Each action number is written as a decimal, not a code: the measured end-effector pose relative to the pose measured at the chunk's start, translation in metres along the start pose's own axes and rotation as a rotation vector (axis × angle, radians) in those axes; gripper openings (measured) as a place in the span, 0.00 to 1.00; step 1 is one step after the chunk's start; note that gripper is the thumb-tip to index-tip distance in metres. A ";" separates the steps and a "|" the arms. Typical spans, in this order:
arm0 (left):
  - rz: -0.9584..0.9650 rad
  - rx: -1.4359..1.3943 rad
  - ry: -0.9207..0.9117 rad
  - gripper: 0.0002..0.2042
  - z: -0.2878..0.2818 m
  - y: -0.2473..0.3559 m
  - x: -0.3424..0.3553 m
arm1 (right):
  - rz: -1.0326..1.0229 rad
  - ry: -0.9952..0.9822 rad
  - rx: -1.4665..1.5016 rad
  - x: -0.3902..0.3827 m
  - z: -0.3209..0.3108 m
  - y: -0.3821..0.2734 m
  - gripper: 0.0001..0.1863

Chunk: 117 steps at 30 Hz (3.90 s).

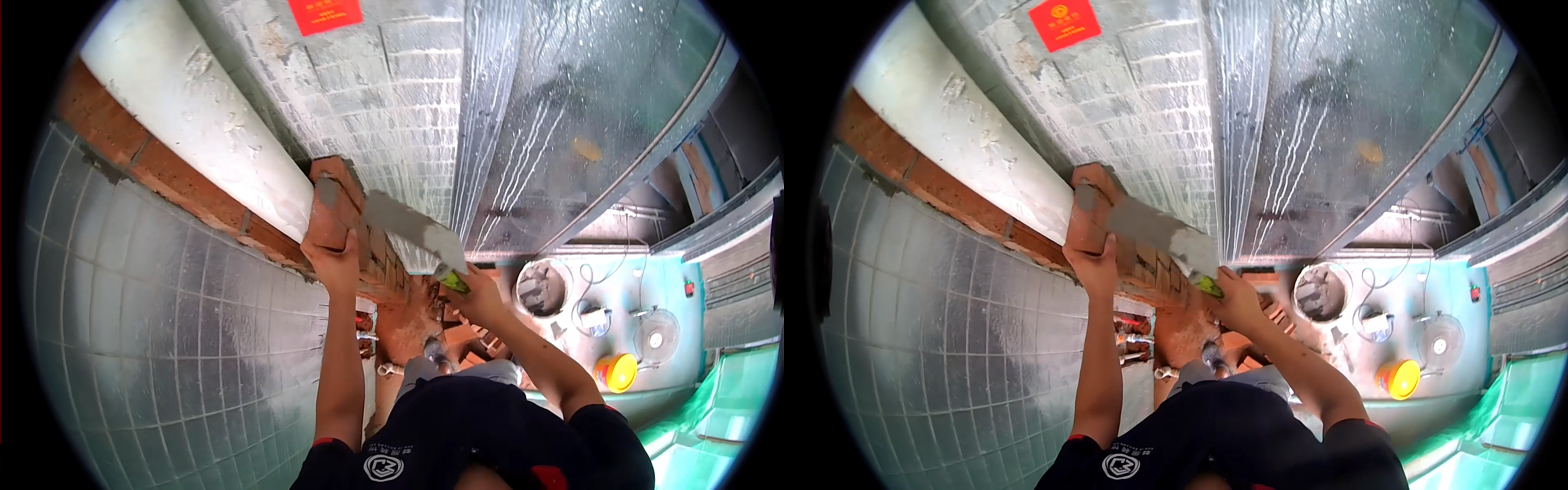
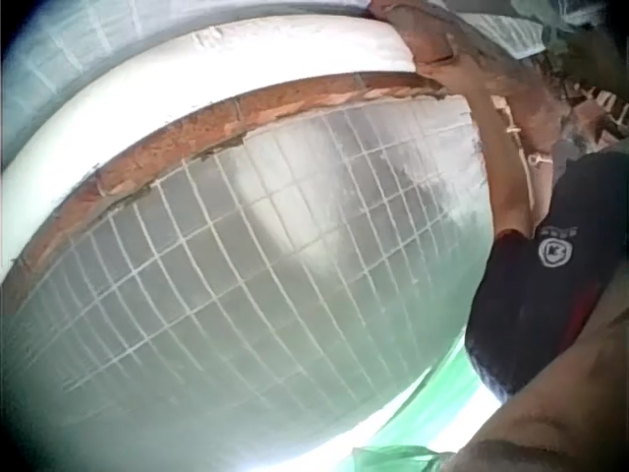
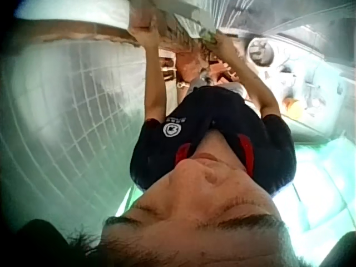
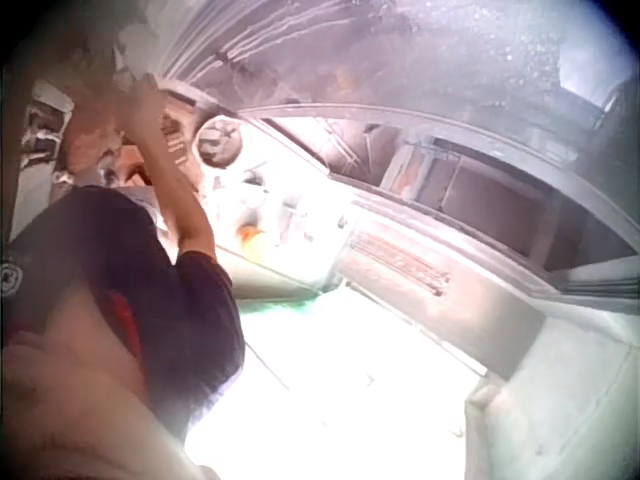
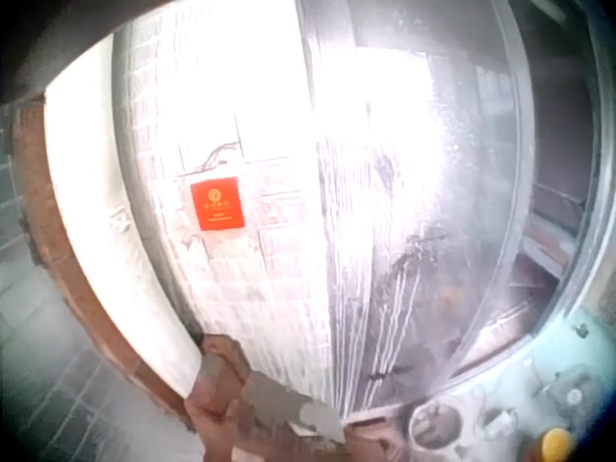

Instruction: The person lays bricks to build a wall, applying mortar with a trowel to each brick and the wall surface before positioning the bricks and removing excess mortar.

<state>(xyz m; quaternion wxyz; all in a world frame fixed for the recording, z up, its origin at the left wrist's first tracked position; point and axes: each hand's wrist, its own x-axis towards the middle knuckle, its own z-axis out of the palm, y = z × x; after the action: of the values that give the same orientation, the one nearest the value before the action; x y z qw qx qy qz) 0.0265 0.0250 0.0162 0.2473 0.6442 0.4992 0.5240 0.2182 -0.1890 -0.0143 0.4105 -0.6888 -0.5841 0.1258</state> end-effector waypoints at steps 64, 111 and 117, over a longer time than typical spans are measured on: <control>0.374 1.264 -0.805 0.31 0.024 0.136 0.154 | 0.764 -0.308 1.471 -0.003 0.110 -0.078 0.10; 0.358 1.097 -0.812 0.22 0.030 0.125 0.170 | 0.515 -0.429 1.123 -0.003 0.084 -0.125 0.24; 0.376 1.071 -0.794 0.22 0.029 0.117 0.172 | 0.499 -0.413 1.165 -0.007 0.092 -0.124 0.22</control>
<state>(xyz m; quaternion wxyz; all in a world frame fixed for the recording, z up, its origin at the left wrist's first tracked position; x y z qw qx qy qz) 0.0901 0.1418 0.1789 -0.0356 0.8962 0.4407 -0.0360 0.0693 -0.1595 0.0135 0.5537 -0.4308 -0.3103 0.6415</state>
